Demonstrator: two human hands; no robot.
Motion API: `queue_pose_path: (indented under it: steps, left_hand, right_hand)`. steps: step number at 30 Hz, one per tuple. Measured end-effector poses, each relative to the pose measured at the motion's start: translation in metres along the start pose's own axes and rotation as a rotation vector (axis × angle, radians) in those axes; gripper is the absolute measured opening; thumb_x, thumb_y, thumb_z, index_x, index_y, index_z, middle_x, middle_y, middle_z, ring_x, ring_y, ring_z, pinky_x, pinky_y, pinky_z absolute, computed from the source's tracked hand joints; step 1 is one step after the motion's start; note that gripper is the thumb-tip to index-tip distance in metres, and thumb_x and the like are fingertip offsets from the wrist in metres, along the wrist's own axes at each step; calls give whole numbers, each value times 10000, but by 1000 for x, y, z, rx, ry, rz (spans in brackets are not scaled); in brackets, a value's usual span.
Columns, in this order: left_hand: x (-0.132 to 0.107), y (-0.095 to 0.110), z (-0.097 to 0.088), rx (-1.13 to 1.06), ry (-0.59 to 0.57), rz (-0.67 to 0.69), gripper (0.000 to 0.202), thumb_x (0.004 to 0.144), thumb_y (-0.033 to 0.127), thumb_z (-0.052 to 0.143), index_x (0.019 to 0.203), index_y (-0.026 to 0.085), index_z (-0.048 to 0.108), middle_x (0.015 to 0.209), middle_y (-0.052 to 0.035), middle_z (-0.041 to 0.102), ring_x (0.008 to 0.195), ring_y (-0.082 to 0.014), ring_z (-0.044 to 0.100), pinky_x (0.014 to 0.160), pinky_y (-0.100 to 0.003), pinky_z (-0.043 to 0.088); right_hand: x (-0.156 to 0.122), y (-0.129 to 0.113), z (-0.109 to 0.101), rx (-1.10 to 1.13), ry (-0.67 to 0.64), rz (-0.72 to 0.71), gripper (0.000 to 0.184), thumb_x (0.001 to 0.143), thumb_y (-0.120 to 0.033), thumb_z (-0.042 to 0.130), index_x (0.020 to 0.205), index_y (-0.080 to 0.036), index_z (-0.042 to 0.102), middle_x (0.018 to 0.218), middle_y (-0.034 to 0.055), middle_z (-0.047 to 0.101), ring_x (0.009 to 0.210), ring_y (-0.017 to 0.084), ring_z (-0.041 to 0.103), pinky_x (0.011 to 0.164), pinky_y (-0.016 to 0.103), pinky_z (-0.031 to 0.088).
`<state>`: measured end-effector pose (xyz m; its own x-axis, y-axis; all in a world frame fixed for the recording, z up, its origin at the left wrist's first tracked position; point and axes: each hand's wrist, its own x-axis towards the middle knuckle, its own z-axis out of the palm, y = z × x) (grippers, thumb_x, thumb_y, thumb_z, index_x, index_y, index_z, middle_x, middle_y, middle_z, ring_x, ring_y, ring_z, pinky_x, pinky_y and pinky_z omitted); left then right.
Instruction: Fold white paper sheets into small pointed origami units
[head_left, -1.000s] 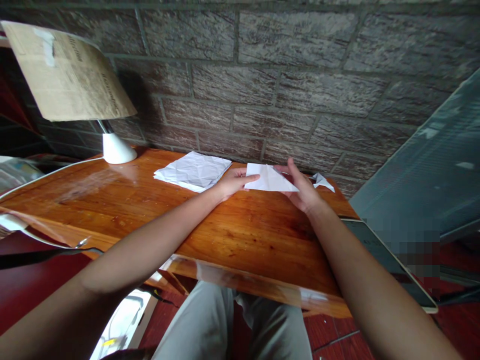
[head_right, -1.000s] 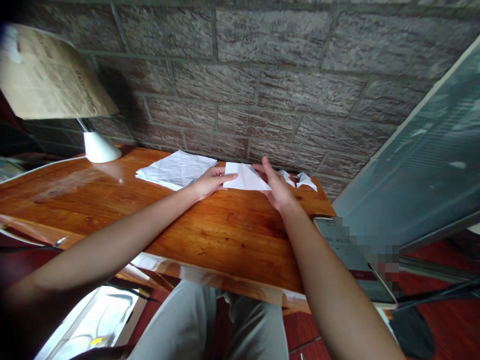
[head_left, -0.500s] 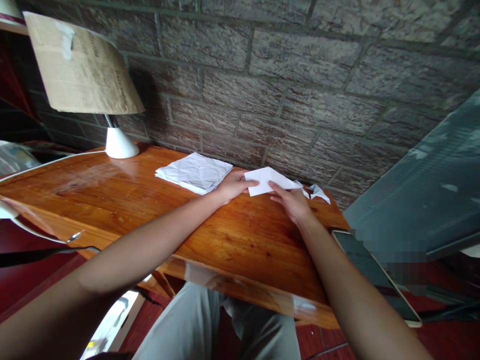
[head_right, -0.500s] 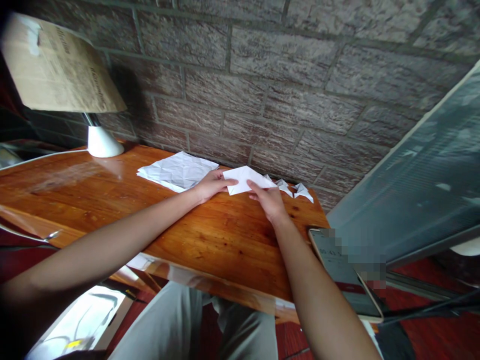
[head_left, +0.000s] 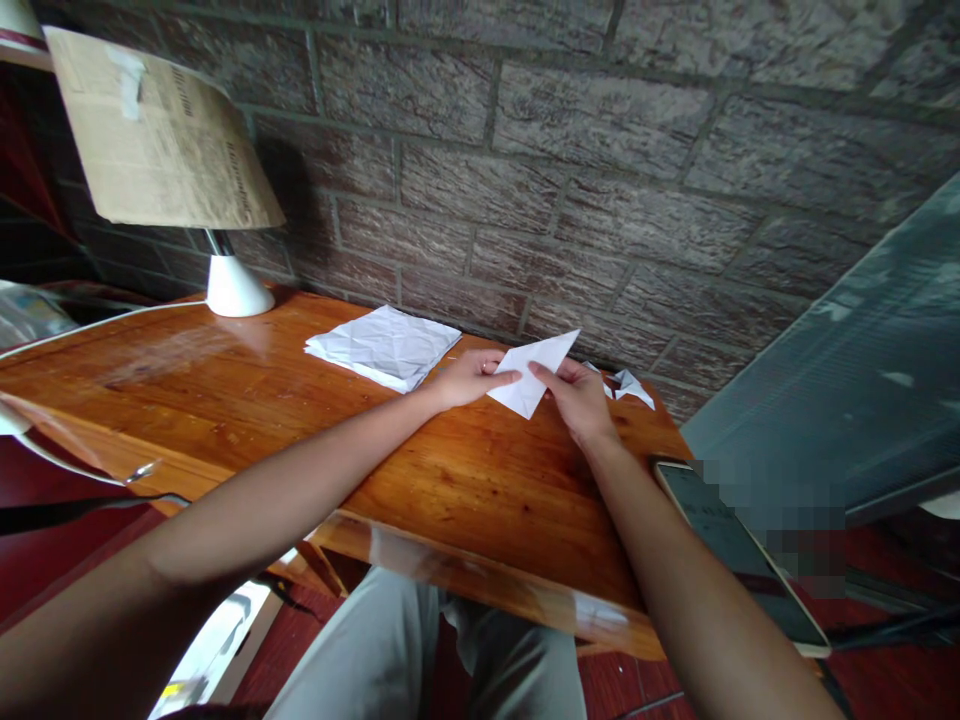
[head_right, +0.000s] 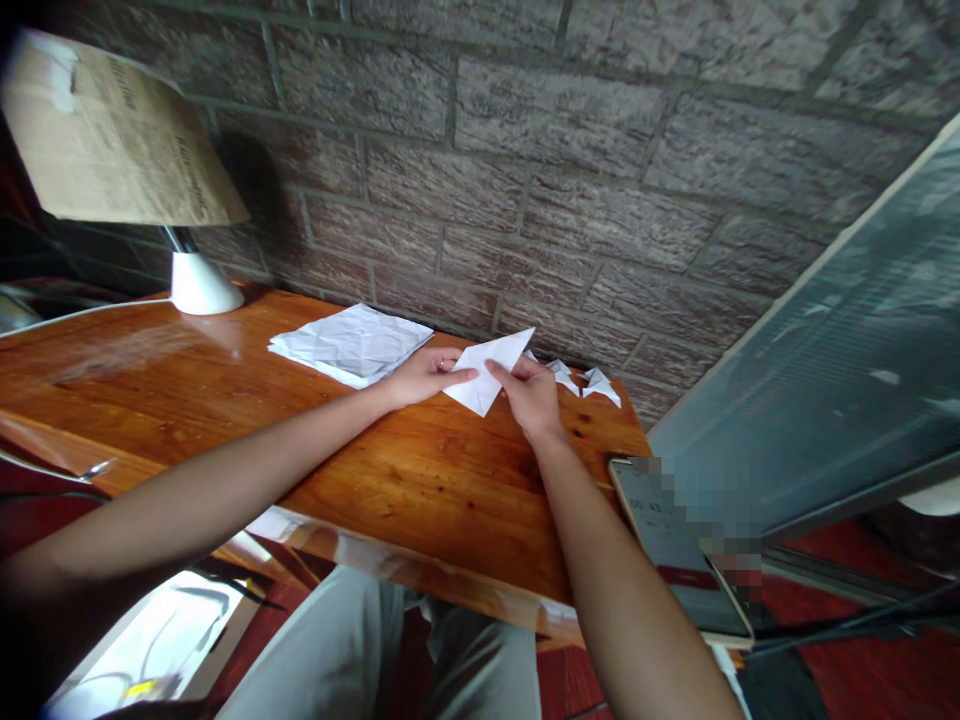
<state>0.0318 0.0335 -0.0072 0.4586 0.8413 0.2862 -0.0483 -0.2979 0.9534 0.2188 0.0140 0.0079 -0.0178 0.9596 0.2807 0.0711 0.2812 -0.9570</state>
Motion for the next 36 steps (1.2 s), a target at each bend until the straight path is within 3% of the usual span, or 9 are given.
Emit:
queue_pose_path:
  steps: [3,5,9,13,18,21,24,32,36]
  left_hand:
    - [-2,-2,4,-31,-129,-117,395,694,484,800,855,134,713,774,-42,714,649,-125,610,610,-242,466]
    - [-3,-3,5,-43,-121,-137,378,687,455,810,862,137,708,789,-43,713,648,-115,605,602,-231,467]
    - [-2,-4,3,-123,-16,-131,523,671,389,828,1115,176,652,871,-33,719,683,-115,622,606,-220,472]
    - [-1,-2,3,-139,46,-104,624,699,408,806,1248,216,581,861,-13,709,717,-140,644,641,-242,493]
    - [0,0,6,-65,141,22,454,714,402,792,1079,163,670,968,-31,706,810,-151,635,719,-250,492]
    - [3,-2,4,-50,241,45,385,721,397,783,994,147,679,896,-18,691,770,-140,613,691,-243,489]
    - [4,-2,1,-120,312,17,372,733,407,770,991,160,667,879,-13,686,757,-142,622,665,-251,510]
    - [2,0,3,-199,129,-40,541,646,255,830,1138,173,621,940,-46,717,817,-174,674,696,-289,562]
    - [4,-3,4,-198,154,-51,490,686,315,791,1126,167,634,906,-48,713,780,-172,667,656,-277,553]
  right_hand:
    - [1,0,2,12,55,-14,475,603,-529,827,919,-190,722,859,47,765,714,184,668,664,304,515]
    - [1,1,2,6,94,-19,515,600,-534,826,970,-194,713,833,33,760,692,175,660,641,289,503]
    - [3,3,0,-11,117,-42,530,641,-583,785,986,-188,709,733,3,724,645,159,634,635,280,494]
    - [4,4,-2,-23,35,-42,535,690,-650,718,985,-204,710,809,24,747,702,191,668,688,315,528]
    - [0,5,1,3,-70,10,510,681,-606,750,1018,-224,718,845,18,757,754,194,681,724,316,543]
    - [-1,5,2,-30,-147,69,490,677,-550,776,1039,-224,723,814,9,747,716,171,658,642,279,526]
    - [-2,3,1,-66,-144,81,449,676,-527,781,999,-218,738,850,17,750,727,159,644,574,242,495]
    - [3,5,-3,20,-12,117,430,632,-514,810,927,-212,728,862,6,735,671,115,601,549,219,468]
    - [3,8,-1,59,16,139,438,628,-477,823,969,-224,716,799,-17,715,599,91,568,526,214,473]
